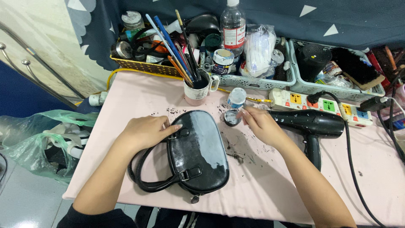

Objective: The person applies a white substance to a black handbag using a thin brush, then uses a hairdryer to dry the area before continuing to paint the leather surface.

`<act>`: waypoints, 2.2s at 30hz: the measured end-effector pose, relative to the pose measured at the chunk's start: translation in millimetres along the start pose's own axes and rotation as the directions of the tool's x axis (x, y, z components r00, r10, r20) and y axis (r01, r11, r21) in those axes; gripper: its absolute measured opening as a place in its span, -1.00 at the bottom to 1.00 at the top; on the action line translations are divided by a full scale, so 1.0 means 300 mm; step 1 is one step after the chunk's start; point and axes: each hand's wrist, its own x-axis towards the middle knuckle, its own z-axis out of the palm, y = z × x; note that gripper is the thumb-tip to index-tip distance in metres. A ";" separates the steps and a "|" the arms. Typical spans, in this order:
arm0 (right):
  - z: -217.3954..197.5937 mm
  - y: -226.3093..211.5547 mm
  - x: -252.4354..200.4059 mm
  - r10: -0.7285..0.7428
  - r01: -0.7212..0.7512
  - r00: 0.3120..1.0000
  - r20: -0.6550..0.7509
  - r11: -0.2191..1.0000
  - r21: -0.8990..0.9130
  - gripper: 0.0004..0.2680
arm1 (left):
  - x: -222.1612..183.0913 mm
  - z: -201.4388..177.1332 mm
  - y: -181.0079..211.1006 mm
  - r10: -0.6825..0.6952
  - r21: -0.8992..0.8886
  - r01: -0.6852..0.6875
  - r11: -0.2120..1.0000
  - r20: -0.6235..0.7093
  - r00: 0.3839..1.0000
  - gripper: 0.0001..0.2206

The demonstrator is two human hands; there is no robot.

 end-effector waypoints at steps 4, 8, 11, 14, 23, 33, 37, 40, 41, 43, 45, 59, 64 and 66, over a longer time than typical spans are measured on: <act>0.033 -0.021 0.146 -0.154 0.155 0.988 0.024 0.983 -0.097 -0.79 | 0.011 -0.025 0.061 0.180 0.040 -0.179 0.983 -0.391 0.903 -0.50; 0.067 -0.045 0.309 -0.163 0.189 0.979 0.121 0.948 -0.257 -0.84 | 0.089 -0.037 0.170 0.449 0.050 -0.623 0.781 -0.739 0.503 -0.46; 0.061 -0.066 0.399 -0.206 0.237 0.956 0.209 0.962 -0.137 -0.85 | 0.160 -0.057 0.229 0.429 -0.053 -0.683 0.729 -0.741 0.516 -0.50; 0.040 -0.098 0.434 -0.072 0.144 0.941 0.330 0.969 -0.199 -0.82 | 0.208 -0.064 0.241 0.318 -0.203 -0.643 0.738 -0.736 0.598 -0.72; -0.006 -0.166 0.589 -0.092 0.067 0.993 -0.078 0.958 -0.280 -0.76 | 0.239 -0.083 0.147 0.207 -0.179 -0.549 0.816 -0.798 0.567 -0.82; 0.090 -0.155 0.657 -0.230 0.168 0.931 -0.284 0.959 -0.226 -0.78 | 0.221 -0.111 0.112 0.179 -0.202 -0.522 0.829 -0.788 0.589 -0.82; -0.012 -0.160 0.580 -0.263 0.231 0.899 -0.350 0.964 -0.133 -0.83 | 0.219 -0.114 0.113 0.187 -0.191 -0.520 0.832 -0.787 0.588 -0.83; -0.090 -0.165 0.499 -0.257 0.269 0.882 -0.396 0.963 -0.025 -0.88 | 0.216 -0.116 0.108 0.193 -0.180 -0.514 0.839 -0.784 0.589 -0.82; -0.115 -0.163 0.465 -0.267 0.276 0.871 -0.412 0.960 -0.038 -0.89 | 0.215 -0.115 0.108 0.192 -0.181 -0.513 0.839 -0.784 0.590 -0.82; -0.134 -0.157 0.412 -0.289 0.284 0.854 -0.432 0.956 -0.078 -0.90 | 0.217 -0.113 0.109 0.191 -0.183 -0.512 0.839 -0.783 0.592 -0.82; -0.130 -0.145 0.371 -0.312 0.284 0.843 -0.438 0.950 -0.131 -0.91 | 0.220 -0.113 0.113 0.203 -0.162 -0.511 0.844 -0.786 0.585 -0.83; -0.091 -0.113 0.333 -0.262 0.240 0.855 -0.448 0.965 -0.105 -0.91 | 0.218 -0.111 0.122 0.209 -0.167 -0.519 0.838 -0.782 0.588 -0.82; -0.073 -0.129 0.408 -0.261 0.320 0.804 -0.535 0.947 0.020 -0.90 | 0.218 -0.108 0.129 0.215 -0.186 -0.541 0.820 -0.776 0.593 -0.82; -0.044 -0.138 0.460 -0.246 0.271 0.854 -0.458 0.962 -0.012 -0.89 | 0.218 -0.105 0.136 0.225 -0.165 -0.533 0.830 -0.775 0.591 -0.83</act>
